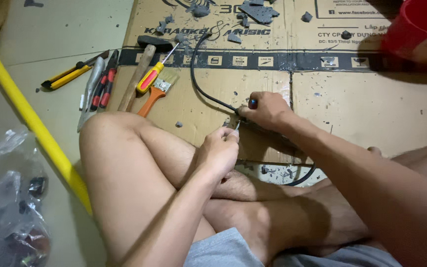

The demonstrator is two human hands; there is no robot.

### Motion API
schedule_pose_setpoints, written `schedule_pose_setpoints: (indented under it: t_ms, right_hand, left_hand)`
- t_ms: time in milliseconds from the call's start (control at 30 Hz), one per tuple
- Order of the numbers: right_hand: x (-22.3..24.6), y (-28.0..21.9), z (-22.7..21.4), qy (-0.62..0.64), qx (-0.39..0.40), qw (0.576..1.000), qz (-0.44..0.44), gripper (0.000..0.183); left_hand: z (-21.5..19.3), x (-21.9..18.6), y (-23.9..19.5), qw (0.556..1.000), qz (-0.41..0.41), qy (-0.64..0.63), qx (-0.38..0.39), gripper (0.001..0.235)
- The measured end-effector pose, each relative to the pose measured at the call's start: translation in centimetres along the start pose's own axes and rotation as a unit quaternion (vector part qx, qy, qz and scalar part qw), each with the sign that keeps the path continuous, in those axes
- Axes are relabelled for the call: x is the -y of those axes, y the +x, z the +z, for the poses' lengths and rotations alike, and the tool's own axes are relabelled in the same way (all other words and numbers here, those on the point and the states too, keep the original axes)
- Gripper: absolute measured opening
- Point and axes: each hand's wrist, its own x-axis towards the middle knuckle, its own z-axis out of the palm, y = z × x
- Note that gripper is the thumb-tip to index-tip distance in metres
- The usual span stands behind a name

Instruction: The person sits on the floor and uses a screwdriver to disassemble a small grey electronic device. They remove screws, open the casing, and manipulate the internal wires and components.

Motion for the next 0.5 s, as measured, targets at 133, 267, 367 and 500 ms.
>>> schedule_pose_setpoints:
  t_ms: [133,267,367,500]
  right_hand:
    - [-1.4,1.3,0.4,0.013,0.008,1.0,-0.018,0.04]
    - [-0.9,0.4,0.3,0.004,-0.008,0.999,-0.042,0.033]
    - [-0.9,0.0,0.3,-0.02,-0.011,0.997,-0.08,0.032]
    - [-1.4,-0.5,0.6,-0.085,-0.058,0.985,-0.135,0.035]
  left_hand:
    - [0.1,0.1,0.1,1.0,0.014,0.006,-0.002,0.043]
    - [0.5,0.5,0.8,1.0,0.008,0.0,-0.009,0.042]
    - [0.2,0.0,0.0,1.0,0.006,-0.001,-0.009,0.042]
    - [-0.3,-0.7,-1.1,1.0,-0.007,0.025,-0.003,0.043]
